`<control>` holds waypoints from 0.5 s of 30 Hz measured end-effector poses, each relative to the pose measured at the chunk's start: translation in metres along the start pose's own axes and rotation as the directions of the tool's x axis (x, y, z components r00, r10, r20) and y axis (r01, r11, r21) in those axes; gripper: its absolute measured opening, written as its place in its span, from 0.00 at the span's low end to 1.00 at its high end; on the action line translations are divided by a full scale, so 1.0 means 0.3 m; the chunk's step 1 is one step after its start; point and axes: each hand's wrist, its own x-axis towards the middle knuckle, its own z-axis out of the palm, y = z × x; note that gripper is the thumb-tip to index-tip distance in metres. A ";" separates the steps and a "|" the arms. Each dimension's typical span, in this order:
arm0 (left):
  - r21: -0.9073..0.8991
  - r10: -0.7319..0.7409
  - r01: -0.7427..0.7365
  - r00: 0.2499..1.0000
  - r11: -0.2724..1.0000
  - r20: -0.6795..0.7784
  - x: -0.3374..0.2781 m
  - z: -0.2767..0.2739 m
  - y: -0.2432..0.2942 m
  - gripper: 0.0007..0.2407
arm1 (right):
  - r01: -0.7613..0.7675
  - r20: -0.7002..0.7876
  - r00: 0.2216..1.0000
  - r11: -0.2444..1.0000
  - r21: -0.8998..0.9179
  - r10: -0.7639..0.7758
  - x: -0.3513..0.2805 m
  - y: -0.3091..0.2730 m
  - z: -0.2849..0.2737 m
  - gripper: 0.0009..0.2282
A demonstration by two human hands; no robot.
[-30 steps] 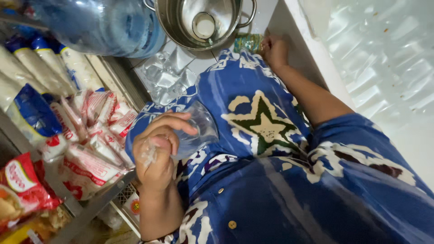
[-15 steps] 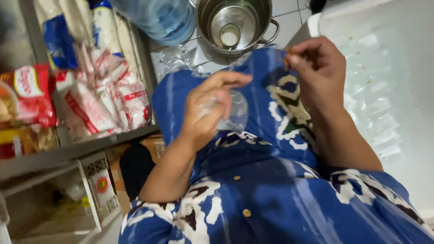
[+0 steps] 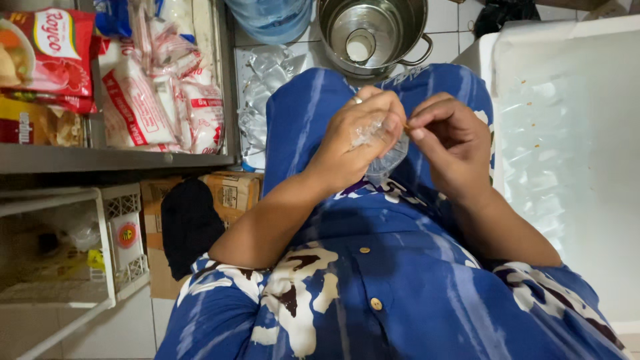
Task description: The person fills small plastic bags with water from a pot by hand, secures each bag with a rubber band, and places the filled bags into a container.
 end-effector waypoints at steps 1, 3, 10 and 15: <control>-0.012 0.002 -0.002 1.000 1.000 0.013 0.001 -0.003 0.002 0.20 | -0.032 0.043 0.999 0.983 0.178 0.024 0.001 0.010 0.003 0.05; -0.020 0.005 -0.004 1.000 1.000 0.022 0.005 -0.018 0.012 0.18 | -0.071 0.095 0.995 0.933 0.352 0.040 -0.004 0.018 -0.004 0.06; -0.156 0.024 0.012 0.974 0.988 0.227 0.023 -0.079 0.089 0.16 | 0.515 0.319 0.846 0.810 -0.281 -0.427 0.072 0.101 -0.161 0.07; -0.103 -0.121 0.151 0.959 0.983 0.257 0.044 -0.038 0.171 0.24 | 0.646 0.348 0.751 0.519 -0.559 -0.561 0.103 0.257 -0.093 0.07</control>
